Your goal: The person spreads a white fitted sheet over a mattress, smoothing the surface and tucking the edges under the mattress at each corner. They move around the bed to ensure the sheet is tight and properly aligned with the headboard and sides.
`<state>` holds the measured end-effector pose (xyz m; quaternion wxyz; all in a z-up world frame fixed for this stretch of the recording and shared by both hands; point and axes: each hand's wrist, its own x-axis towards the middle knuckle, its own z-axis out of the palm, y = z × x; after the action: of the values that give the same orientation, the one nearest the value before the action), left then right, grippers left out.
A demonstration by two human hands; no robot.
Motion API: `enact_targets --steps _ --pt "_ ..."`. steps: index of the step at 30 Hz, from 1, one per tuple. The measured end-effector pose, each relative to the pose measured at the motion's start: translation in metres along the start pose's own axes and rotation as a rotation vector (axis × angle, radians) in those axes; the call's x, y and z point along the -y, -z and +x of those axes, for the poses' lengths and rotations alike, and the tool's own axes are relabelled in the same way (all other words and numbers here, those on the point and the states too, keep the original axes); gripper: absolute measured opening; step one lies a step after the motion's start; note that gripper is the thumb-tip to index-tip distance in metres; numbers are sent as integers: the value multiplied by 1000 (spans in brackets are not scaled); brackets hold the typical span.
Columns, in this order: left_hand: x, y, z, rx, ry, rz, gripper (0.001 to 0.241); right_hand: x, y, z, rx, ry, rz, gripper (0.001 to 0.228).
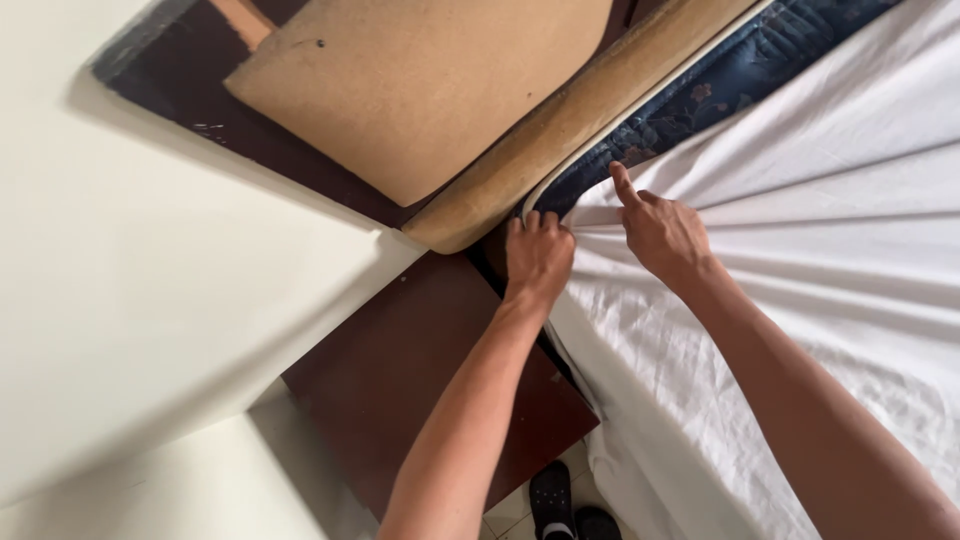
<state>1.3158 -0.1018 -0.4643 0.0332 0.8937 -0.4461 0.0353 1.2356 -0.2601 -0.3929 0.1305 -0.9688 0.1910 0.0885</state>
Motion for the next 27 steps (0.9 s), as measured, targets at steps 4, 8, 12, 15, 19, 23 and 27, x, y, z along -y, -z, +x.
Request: enact_targets --steps 4,8,12,15,19,23,27 --pt "27 22 -2 -108 -15 -21 10 1 -21 23 -43 47 -36 67" --pt "54 46 2 -79 -19 47 5 3 -47 68 -87 119 -125 34" --pt "68 51 1 -68 109 72 6 41 -15 64 -406 198 5 19" --pt "77 23 -10 197 220 48 8 61 -9 43 -193 91 167 24" --pt "66 0 -26 190 202 36 8 52 -49 34 -29 82 185 58" --pt "56 0 -42 228 374 -21 26 41 -72 20 -55 339 159 79" --pt "46 11 -40 151 294 -103 32 26 -62 4 -274 399 110 61"
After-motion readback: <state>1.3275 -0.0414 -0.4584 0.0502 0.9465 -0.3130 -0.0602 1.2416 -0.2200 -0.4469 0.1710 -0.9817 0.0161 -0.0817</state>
